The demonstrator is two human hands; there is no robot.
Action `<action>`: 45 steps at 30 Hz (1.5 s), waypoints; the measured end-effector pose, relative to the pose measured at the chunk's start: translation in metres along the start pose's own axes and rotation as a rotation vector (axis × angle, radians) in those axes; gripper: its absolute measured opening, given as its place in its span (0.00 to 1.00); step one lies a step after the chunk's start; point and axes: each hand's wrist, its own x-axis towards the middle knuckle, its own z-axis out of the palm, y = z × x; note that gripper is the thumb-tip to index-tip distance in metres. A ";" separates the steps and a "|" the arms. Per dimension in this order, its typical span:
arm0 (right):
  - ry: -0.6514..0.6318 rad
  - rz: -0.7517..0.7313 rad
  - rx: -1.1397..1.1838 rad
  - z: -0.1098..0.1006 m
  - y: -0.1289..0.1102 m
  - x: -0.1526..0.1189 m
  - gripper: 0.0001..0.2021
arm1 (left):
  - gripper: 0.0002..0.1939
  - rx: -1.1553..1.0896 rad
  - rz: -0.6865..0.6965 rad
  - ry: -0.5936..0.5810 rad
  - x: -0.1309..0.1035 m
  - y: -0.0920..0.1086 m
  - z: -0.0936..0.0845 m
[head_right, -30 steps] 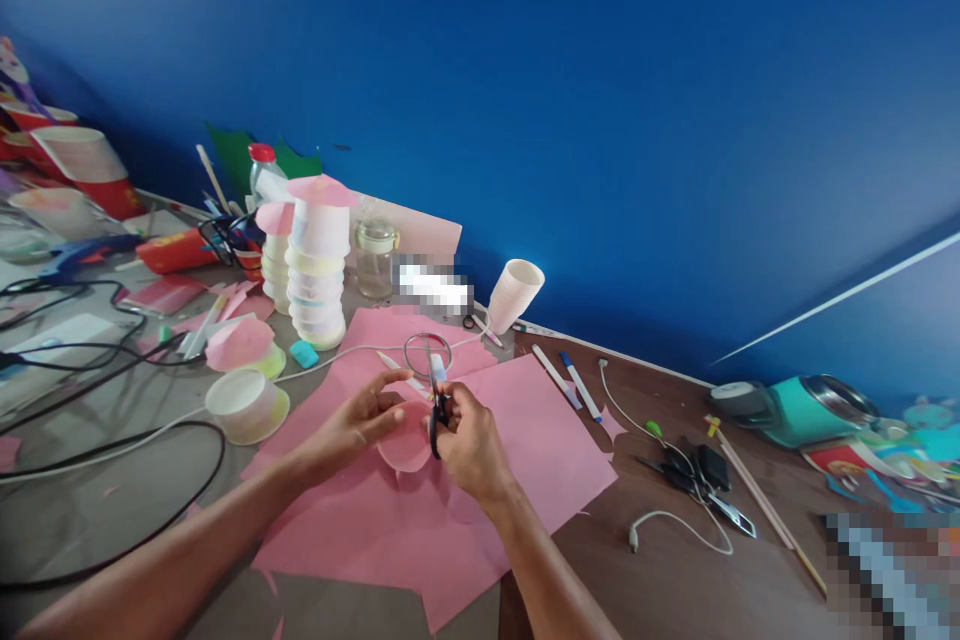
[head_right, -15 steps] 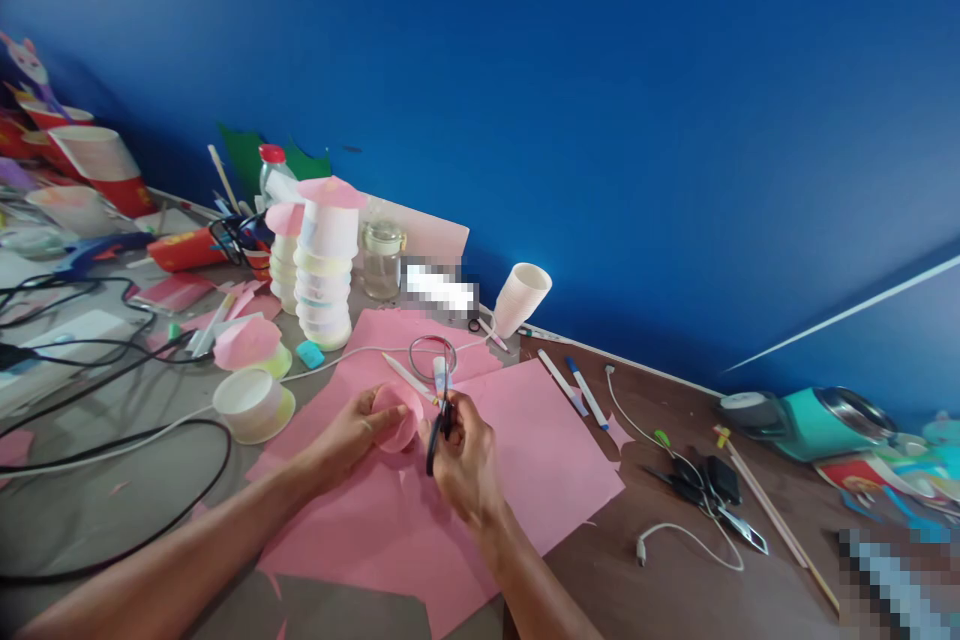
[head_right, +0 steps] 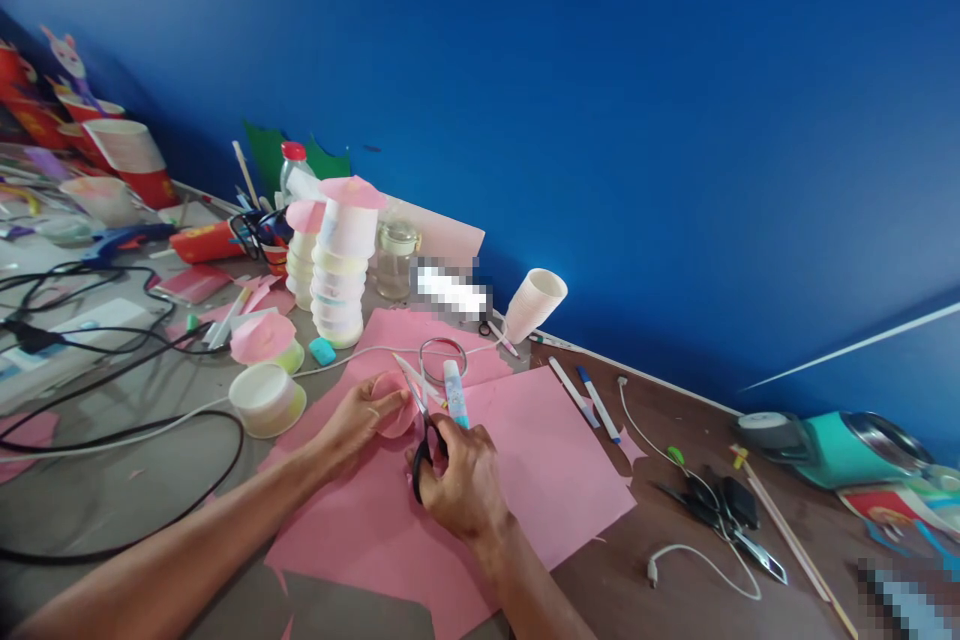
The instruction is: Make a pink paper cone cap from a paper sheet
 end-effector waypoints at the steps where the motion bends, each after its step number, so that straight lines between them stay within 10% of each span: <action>1: -0.002 -0.004 -0.008 0.000 0.000 0.000 0.07 | 0.12 -0.004 -0.003 0.000 0.000 0.001 0.000; 45: 0.027 -0.065 -0.137 0.002 0.009 -0.001 0.06 | 0.09 0.305 0.083 0.008 0.007 0.005 -0.010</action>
